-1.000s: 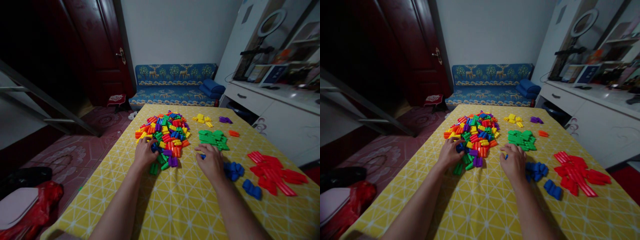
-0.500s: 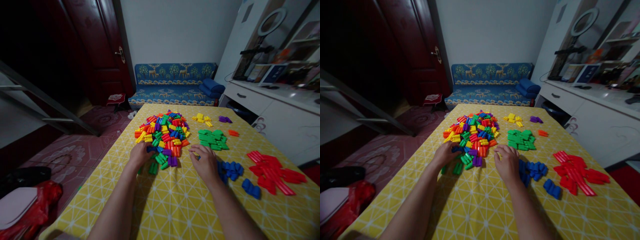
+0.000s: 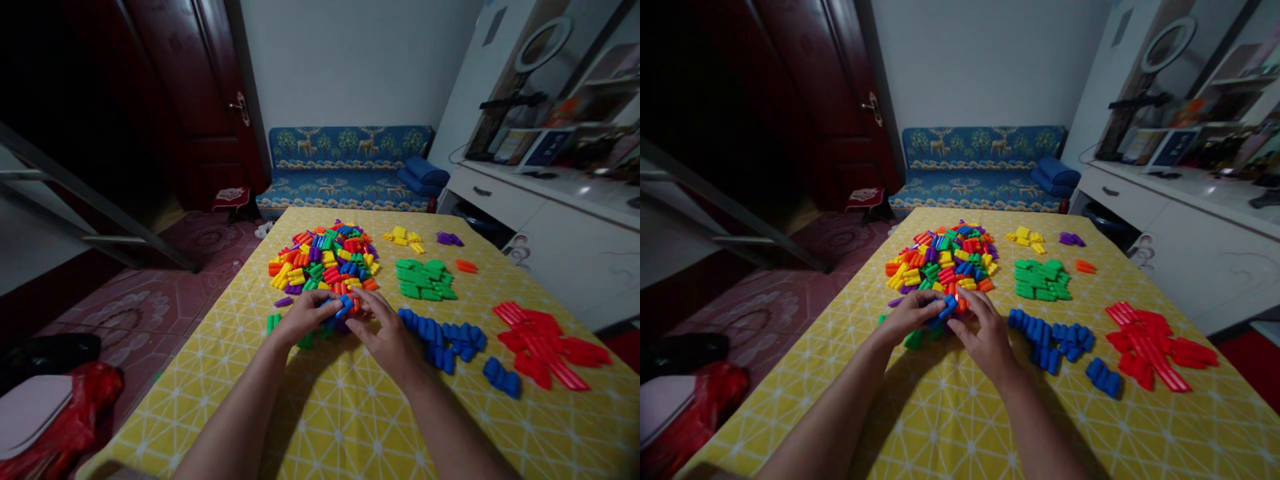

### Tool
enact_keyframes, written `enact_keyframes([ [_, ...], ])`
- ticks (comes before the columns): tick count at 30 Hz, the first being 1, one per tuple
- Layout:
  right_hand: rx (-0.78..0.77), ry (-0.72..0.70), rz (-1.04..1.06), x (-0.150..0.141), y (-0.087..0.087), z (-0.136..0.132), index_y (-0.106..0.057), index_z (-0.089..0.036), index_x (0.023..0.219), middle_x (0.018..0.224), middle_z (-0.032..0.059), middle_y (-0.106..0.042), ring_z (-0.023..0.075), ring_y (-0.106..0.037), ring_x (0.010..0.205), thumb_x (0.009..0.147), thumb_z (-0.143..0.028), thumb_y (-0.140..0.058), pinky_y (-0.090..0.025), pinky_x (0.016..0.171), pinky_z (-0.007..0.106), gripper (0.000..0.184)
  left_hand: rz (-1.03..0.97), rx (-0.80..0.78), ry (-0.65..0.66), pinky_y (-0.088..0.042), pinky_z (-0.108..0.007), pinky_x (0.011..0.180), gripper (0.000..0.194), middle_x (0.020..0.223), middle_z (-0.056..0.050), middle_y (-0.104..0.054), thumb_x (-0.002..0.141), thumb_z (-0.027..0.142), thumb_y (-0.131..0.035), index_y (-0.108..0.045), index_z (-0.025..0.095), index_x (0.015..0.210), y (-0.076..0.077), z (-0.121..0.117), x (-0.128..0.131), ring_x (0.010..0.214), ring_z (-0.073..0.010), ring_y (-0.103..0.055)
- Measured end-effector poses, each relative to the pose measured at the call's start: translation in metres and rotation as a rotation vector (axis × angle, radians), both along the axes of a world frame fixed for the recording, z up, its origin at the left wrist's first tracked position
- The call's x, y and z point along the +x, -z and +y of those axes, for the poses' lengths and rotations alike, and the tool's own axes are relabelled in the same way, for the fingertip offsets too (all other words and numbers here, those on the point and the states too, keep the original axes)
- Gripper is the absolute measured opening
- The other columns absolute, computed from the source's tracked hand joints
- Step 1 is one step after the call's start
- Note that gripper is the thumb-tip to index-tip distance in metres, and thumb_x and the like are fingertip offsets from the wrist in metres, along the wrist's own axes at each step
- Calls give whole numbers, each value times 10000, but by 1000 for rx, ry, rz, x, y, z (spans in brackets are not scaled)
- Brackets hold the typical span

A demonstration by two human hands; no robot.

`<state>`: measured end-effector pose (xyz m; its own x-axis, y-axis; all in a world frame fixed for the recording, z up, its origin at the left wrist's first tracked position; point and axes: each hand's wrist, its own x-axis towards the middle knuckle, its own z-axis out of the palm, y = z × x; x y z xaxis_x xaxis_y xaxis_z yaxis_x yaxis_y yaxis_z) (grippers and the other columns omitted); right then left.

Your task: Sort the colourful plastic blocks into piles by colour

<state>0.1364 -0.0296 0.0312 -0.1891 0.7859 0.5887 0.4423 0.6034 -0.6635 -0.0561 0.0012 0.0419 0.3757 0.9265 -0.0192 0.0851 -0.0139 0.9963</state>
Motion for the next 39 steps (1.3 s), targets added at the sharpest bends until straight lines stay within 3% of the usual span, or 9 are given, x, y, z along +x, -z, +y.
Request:
enact_keyframes([
  [3,31,-78,3,-5,3,-2,-617,-295,1280,1196,68,-648,220,-625,1125,871,-255,-664,-546,944,368,414,15,72,74,-409,-215,578,455,723,-15,-661,735,571,-736,-747,131,850,0,-3,7,622,-116,-530],
  [9,74,-40,22,-9,5,-1,-687,-254,1085,1037,54,-671,197,-648,1002,859,-216,-668,-551,884,335,230,80,114,38,-444,-246,642,430,742,-23,-681,752,552,-718,-746,133,842,3,-1,8,674,-152,-579],
  [15,47,295,20,29,-2,15,-688,-209,939,977,79,-679,209,-657,898,844,-292,-621,-543,773,323,143,52,109,-199,-433,-251,591,512,802,-8,-643,757,404,-710,-630,200,1220,7,2,3,673,-156,-554],
  [21,-254,789,-166,104,5,33,-726,-203,900,877,94,-707,250,-643,789,777,-435,-599,-465,667,335,292,-257,-43,-202,-463,-273,600,658,874,-39,-651,704,229,-578,-529,217,1359,13,7,3,722,-181,-610],
  [27,-579,859,-438,132,11,32,-764,-233,884,780,89,-726,250,-639,697,793,-502,-563,-383,560,314,348,-249,-52,-154,-494,-275,638,690,902,-57,-677,713,331,-745,-532,162,1347,5,3,6,777,-195,-643],
  [31,-517,906,-560,129,7,30,-774,-239,795,881,115,-737,292,-651,798,814,-489,-547,-425,650,371,338,-273,-92,-107,-474,-248,607,605,770,-30,-666,728,465,-778,-612,141,1212,5,2,7,702,-167,-627],
  [34,-216,796,-395,109,3,30,-736,-206,747,920,114,-725,291,-640,891,818,-448,-576,-471,775,401,298,-271,-106,-62,-440,-225,571,447,735,-28,-652,782,546,-712,-674,131,944,10,3,7,651,-141,-608],
  [36,-87,537,-197,86,1,28,-720,-201,816,933,88,-715,251,-643,878,824,-428,-610,-500,811,384,252,-240,-91,-27,-416,-218,542,467,697,-26,-632,827,594,-636,-662,128,811,13,3,7,615,-133,-595],
  [39,-84,143,-17,45,-3,19,-671,-222,1126,1028,63,-695,189,-649,810,829,-378,-675,-542,767,337,335,-157,-37,14,-384,-211,509,535,649,-23,-619,862,640,-552,-654,125,755,13,3,8,557,-119,-563],
])
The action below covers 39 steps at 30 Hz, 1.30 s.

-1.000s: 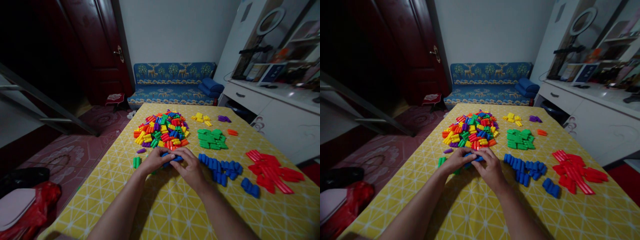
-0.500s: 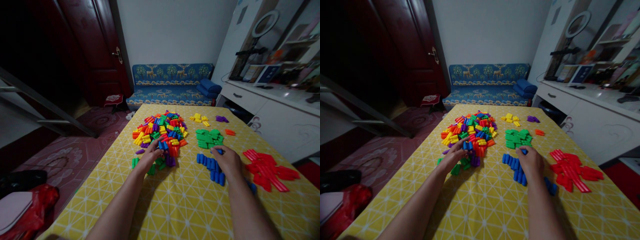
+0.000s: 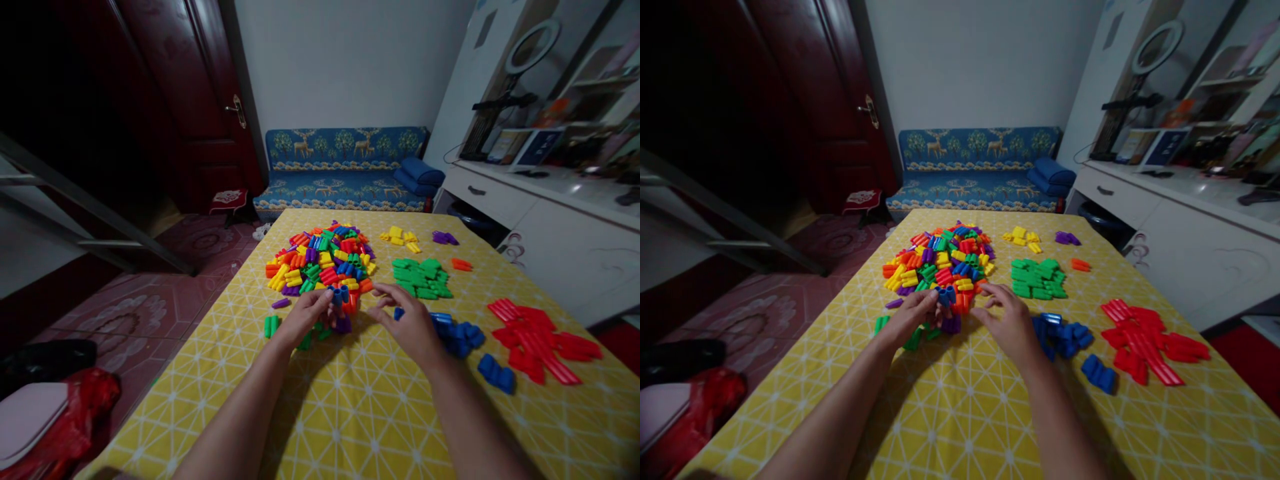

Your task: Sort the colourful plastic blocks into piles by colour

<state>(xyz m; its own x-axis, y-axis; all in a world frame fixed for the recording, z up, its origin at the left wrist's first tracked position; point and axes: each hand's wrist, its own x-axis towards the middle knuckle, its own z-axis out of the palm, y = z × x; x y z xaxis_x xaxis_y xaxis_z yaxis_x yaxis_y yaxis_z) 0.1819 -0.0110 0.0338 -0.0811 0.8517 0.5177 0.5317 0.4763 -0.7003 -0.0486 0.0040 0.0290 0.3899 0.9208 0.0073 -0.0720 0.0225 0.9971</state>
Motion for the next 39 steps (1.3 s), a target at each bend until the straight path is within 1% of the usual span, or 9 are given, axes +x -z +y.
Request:
enact_keyframes([
  [4,4,-171,22,-36,-2,-15,-584,-283,1314,1091,54,-646,163,-643,818,869,-285,-674,-555,783,316,455,106,70,15,-336,-204,484,566,547,-3,-570,847,654,-559,-634,117,686,-5,-3,1,470,-82,-455],
  [12,27,-157,82,-46,2,-19,-637,-283,1254,1164,81,-578,200,-616,1043,879,-281,-676,-560,841,308,377,217,138,109,-269,-206,457,631,481,22,-479,814,703,-559,-535,135,539,3,-7,10,443,-66,-382],
  [16,50,-131,98,-46,3,-15,-668,-273,1186,1113,72,-622,193,-627,1021,910,-271,-619,-552,844,307,280,220,146,144,-303,-207,467,657,513,8,-515,857,712,-481,-630,113,633,3,-9,13,466,-78,-411],
  [20,68,53,129,-27,4,-5,-692,-216,1084,1072,86,-661,199,-644,944,882,-327,-615,-550,786,313,242,281,274,118,-401,-220,540,583,643,-43,-642,949,593,-426,-704,112,770,-2,-9,11,555,-112,-523],
  [25,-118,464,11,26,6,11,-711,-206,1018,957,78,-702,214,-648,801,775,-426,-648,-510,713,332,334,523,713,-321,-502,-376,903,259,1085,-114,-695,939,335,-549,-706,185,1081,8,2,1,1039,-243,-631],
  [28,-361,557,-222,51,6,13,-743,-238,904,849,59,-712,227,-649,767,747,-415,-641,-459,641,314,258,621,837,-388,-408,-469,1086,476,1390,-141,-528,922,264,-564,-512,229,1394,18,10,-2,1317,-280,-474],
  [30,-404,609,-375,57,7,12,-748,-247,780,829,65,-710,230,-636,747,760,-393,-607,-423,614,319,204,713,842,-366,-353,-505,1133,585,1485,-148,-426,930,302,-562,-391,249,1488,22,14,-2,1400,-297,-380],
  [34,-166,646,-447,50,11,10,-729,-250,715,923,76,-713,252,-618,819,787,-365,-564,-429,666,353,213,920,809,-273,-287,-579,1151,525,1554,-123,-346,941,410,-546,-468,304,1449,21,16,1,1457,-349,-270],
  [39,44,502,-322,33,19,12,-707,-231,739,897,75,-715,249,-624,844,824,-361,-549,-474,756,382,221,1024,798,-292,-276,-609,1142,465,1546,-122,-386,938,450,-541,-564,277,1368,20,15,4,1450,-350,-274],
])
